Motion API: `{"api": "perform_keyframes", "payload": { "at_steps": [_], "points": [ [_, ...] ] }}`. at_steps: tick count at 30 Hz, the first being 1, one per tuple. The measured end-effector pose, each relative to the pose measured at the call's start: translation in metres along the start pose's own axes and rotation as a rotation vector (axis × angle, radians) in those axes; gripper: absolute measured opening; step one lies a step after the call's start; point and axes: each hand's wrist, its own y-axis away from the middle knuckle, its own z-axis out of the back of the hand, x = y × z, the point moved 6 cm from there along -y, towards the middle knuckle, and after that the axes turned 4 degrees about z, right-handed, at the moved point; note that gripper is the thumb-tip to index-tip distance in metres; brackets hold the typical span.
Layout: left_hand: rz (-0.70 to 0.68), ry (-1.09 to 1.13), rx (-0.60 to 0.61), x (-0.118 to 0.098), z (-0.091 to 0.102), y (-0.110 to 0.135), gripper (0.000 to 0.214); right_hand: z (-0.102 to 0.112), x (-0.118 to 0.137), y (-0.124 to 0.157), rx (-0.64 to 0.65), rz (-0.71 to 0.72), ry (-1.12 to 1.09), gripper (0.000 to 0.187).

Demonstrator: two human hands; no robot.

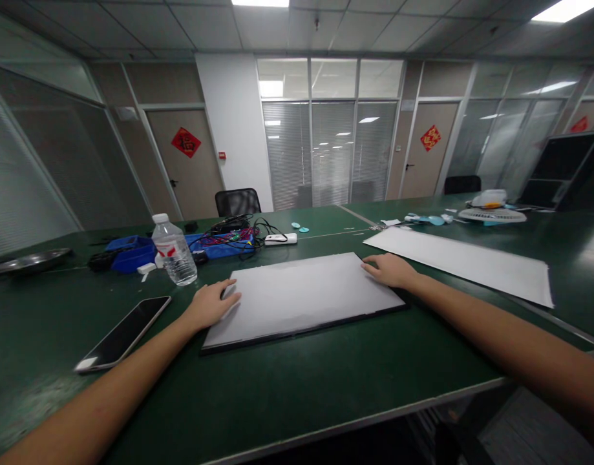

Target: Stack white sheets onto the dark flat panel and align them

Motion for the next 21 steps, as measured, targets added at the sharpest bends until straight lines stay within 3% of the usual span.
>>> {"api": "perform_keyframes", "payload": {
  "at_steps": [5, 8, 11, 14, 18, 21],
  "points": [
    [0.032, -0.019, 0.020, 0.008, -0.006, -0.005, 0.076, 0.003, 0.005, 0.001, -0.017, 0.121, -0.046, 0.061],
    [0.025, -0.023, 0.022, 0.008, -0.006, -0.006, 0.075, 0.010, -0.005, -0.003, -0.105, 0.132, 0.001, 0.055],
    [0.019, -0.025, 0.020, 0.008, -0.007, -0.006, 0.075, 0.016, -0.039, -0.006, -0.206, 0.066, 0.092, 0.053],
    [0.018, -0.025, 0.016, 0.008, -0.007, -0.006, 0.074, 0.013, -0.089, -0.004, -0.230, -0.033, 0.180, 0.054],
    [0.018, -0.027, 0.009, 0.008, -0.007, -0.005, 0.073, -0.006, -0.153, 0.007, -0.094, -0.248, 0.191, 0.064],
    [0.013, -0.023, 0.020, 0.008, -0.007, -0.005, 0.072, -0.020, -0.172, 0.013, 0.035, -0.335, 0.148, 0.062]
  ]
}}
